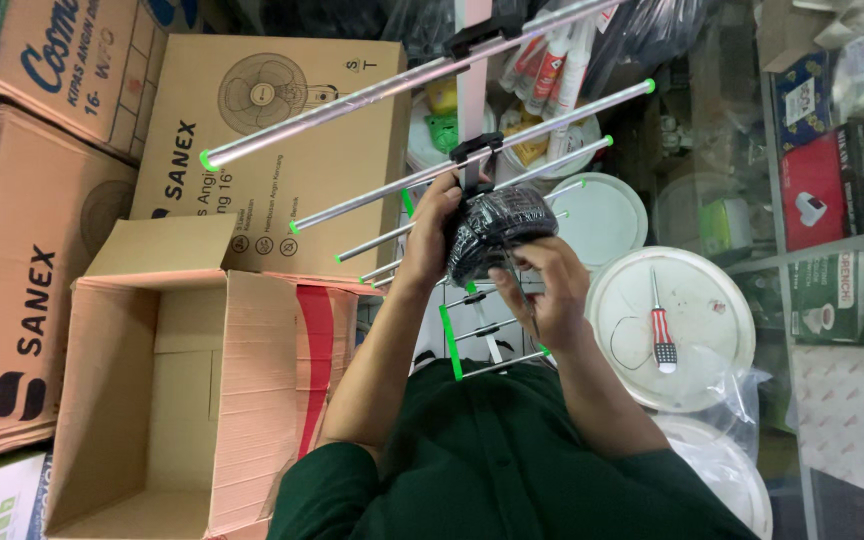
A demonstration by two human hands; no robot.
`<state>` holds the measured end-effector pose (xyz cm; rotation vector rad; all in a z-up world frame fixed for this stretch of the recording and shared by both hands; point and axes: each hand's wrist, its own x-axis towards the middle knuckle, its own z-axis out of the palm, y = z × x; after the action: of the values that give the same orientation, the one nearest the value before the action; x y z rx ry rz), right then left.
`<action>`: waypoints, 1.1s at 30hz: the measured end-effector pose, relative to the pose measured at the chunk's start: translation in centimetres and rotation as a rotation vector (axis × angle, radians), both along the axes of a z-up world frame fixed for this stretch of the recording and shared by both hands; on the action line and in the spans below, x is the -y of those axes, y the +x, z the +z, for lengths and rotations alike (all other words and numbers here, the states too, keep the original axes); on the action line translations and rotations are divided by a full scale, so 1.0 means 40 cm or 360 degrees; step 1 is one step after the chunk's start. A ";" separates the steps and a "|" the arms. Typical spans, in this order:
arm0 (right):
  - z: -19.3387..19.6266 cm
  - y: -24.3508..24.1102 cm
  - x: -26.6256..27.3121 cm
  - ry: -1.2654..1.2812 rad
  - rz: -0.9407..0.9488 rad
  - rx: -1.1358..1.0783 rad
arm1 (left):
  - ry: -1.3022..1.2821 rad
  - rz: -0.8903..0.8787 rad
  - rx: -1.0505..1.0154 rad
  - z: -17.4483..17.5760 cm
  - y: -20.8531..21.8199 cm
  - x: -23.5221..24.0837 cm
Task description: The person assembles a television antenna by attaching the elements to the central boom and securing the central housing unit by hand.
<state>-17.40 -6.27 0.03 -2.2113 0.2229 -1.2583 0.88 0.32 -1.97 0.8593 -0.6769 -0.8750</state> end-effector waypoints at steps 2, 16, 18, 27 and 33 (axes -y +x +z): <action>0.047 0.009 -0.001 0.0002 -0.0027 -0.0016 | 0.0026 0.0057 0.0091 -0.004 -0.003 0.004; 0.138 0.001 -0.028 0.0066 -0.0181 -0.0371 | 0.0099 0.0074 -0.0007 -0.053 -0.014 0.024; 0.127 0.000 -0.029 0.0095 -0.0183 -0.0358 | 0.0086 0.0075 -0.0024 -0.057 -0.014 0.028; 0.099 -0.059 -0.011 0.0956 0.0675 0.0039 | 0.0056 0.0054 -0.0140 -0.069 -0.002 0.029; 0.132 -0.091 0.039 0.0937 0.0047 -0.0505 | 0.0139 0.0050 -0.0099 -0.107 -0.014 0.045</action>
<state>-21.04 -7.84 5.33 -1.8654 0.5984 -0.6948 0.31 -1.49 -6.26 0.9148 -0.5729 -0.9048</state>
